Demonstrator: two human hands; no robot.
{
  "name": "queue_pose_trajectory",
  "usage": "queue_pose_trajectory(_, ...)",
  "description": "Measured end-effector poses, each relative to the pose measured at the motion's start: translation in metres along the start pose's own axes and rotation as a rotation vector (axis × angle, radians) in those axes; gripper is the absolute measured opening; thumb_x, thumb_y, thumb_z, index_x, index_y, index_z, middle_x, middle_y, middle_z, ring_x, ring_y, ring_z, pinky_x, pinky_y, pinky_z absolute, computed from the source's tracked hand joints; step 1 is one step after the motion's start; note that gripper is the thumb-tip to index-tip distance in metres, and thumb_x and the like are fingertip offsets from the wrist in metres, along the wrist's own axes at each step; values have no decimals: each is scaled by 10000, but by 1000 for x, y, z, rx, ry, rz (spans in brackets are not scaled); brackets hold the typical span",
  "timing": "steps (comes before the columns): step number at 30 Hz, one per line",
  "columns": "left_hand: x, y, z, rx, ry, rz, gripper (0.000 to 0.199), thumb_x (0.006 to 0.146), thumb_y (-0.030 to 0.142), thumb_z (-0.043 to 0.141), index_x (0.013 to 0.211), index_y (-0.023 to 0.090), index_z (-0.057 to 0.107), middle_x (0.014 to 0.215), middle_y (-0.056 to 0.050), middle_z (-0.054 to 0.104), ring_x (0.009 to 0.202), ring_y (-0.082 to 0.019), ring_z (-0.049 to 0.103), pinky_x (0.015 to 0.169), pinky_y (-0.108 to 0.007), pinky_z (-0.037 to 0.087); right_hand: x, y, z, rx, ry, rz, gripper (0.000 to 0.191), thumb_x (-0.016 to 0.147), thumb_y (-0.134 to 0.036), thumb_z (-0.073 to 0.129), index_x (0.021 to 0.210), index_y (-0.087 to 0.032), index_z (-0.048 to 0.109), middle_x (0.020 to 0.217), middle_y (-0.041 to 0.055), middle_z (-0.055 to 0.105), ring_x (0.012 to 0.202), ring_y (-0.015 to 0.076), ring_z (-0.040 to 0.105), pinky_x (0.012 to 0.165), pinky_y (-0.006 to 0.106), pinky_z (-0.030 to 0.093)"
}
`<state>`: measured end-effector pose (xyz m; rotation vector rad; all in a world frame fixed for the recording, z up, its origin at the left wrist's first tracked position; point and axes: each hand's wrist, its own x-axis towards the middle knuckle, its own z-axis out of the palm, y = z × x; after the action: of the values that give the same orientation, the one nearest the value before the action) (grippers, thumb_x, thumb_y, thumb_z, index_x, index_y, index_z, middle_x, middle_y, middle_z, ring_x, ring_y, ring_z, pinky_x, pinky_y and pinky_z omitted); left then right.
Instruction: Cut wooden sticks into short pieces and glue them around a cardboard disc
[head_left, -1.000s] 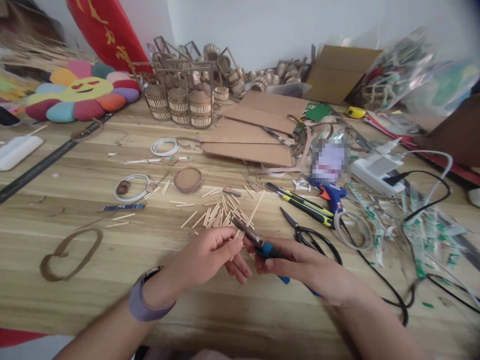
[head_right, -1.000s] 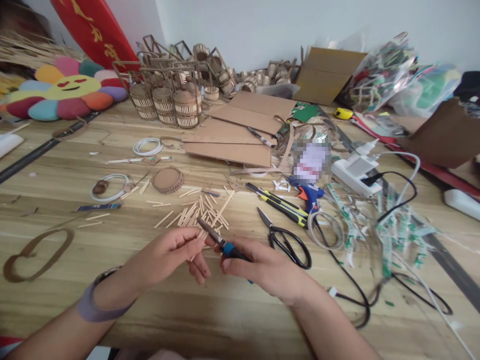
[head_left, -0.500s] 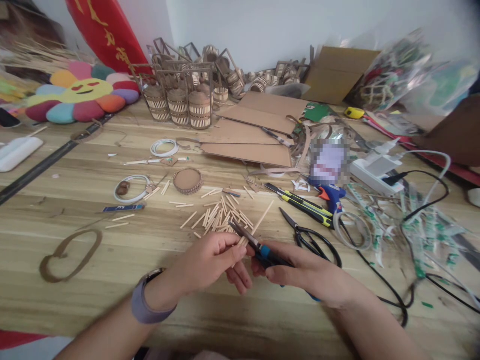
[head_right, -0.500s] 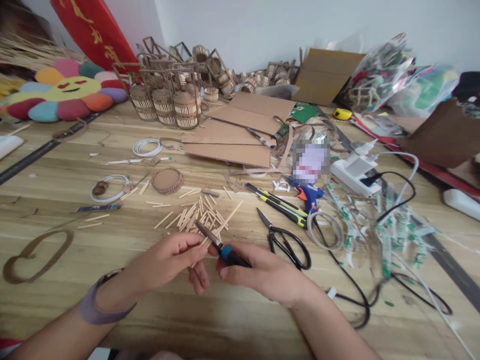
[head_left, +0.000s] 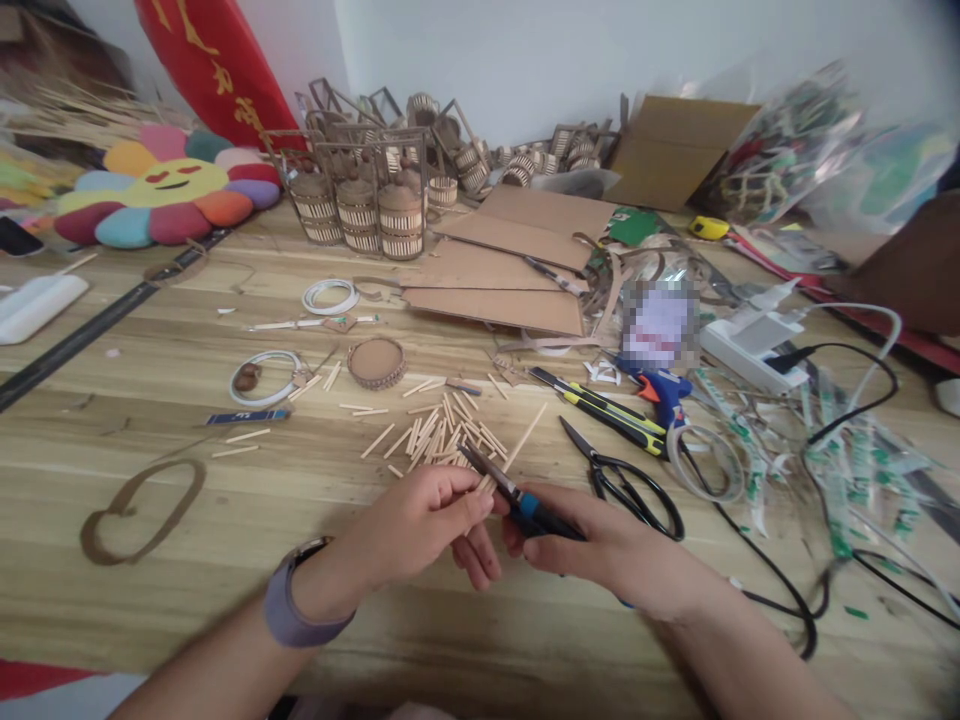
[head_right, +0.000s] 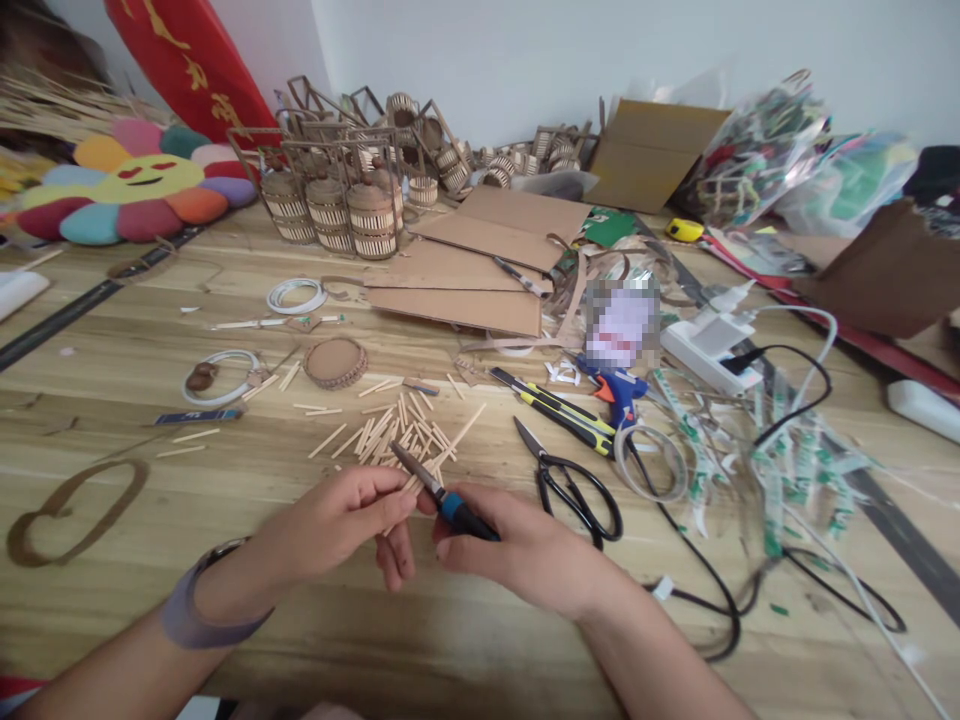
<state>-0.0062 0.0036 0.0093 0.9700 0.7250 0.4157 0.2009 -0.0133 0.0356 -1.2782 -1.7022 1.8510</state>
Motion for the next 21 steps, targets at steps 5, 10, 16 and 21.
queue_pose_trajectory(5,0,-2,-3,49,23,11,486,808,624,608,851,141,577,587,-29,661,489,-127,621,499,-224,507,5,3,4,-127,68,-54,61,781,-235,573,809,-181,574,721,-24,502,678,133,432,627,249,365)
queue_pose_trajectory(10,0,-1,-5,100,17,27,488,821,627,579,863,141,581,566,-15,637,477,-121,599,479,-215,483,5,7,9,-235,136,-99,80,778,-175,548,840,-175,599,726,-21,523,681,135,432,624,244,360)
queue_pose_trajectory(16,-1,-1,-6,151,48,49,462,854,625,529,869,163,538,561,21,603,464,-101,562,469,-196,440,9,8,11,-242,154,-92,155,785,-169,541,921,-171,616,803,-3,587,728,147,476,683,253,393)
queue_pose_trajectory(21,-3,1,-6,205,86,72,457,865,625,501,879,169,522,542,35,583,416,-90,512,422,-188,392,10,4,6,-112,96,-91,158,768,-233,579,910,-171,613,807,4,583,774,165,510,723,267,419)
